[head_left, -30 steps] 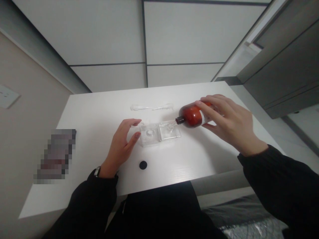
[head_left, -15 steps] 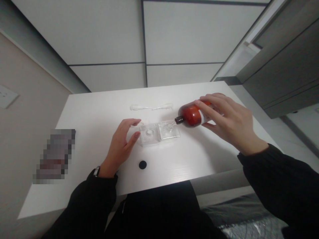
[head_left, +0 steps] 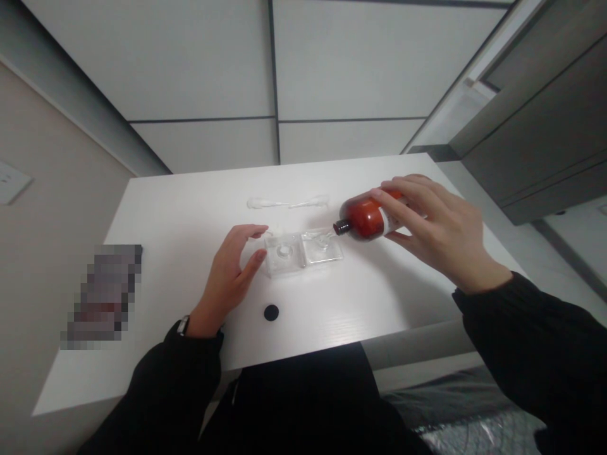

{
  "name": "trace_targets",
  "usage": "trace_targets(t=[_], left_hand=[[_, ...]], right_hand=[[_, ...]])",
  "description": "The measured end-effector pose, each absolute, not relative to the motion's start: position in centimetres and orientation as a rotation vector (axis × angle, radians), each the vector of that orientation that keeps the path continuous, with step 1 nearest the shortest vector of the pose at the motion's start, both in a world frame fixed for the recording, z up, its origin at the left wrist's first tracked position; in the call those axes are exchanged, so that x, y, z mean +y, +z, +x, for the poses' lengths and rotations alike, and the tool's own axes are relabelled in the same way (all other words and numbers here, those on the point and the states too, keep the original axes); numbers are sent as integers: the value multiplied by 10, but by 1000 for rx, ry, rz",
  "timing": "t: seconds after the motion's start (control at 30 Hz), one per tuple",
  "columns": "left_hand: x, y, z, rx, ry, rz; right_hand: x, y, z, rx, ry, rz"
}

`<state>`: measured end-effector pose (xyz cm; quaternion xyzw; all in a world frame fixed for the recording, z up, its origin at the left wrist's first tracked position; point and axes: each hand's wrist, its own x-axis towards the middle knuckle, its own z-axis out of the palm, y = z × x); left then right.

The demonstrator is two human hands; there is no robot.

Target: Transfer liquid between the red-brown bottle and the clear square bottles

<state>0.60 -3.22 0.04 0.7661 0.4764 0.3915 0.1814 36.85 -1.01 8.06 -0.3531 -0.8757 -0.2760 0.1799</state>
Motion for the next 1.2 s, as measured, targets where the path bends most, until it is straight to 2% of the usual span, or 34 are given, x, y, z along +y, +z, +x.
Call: trace_targets(t=[0.83, 1.2], left_hand=[[-33, 3, 8, 1318, 1121, 2191], [-32, 2, 8, 1318, 1124, 2179]], right_hand=[[-9, 80, 367, -2472, -798, -966], [-14, 71, 362, -2436, -650, -1049]])
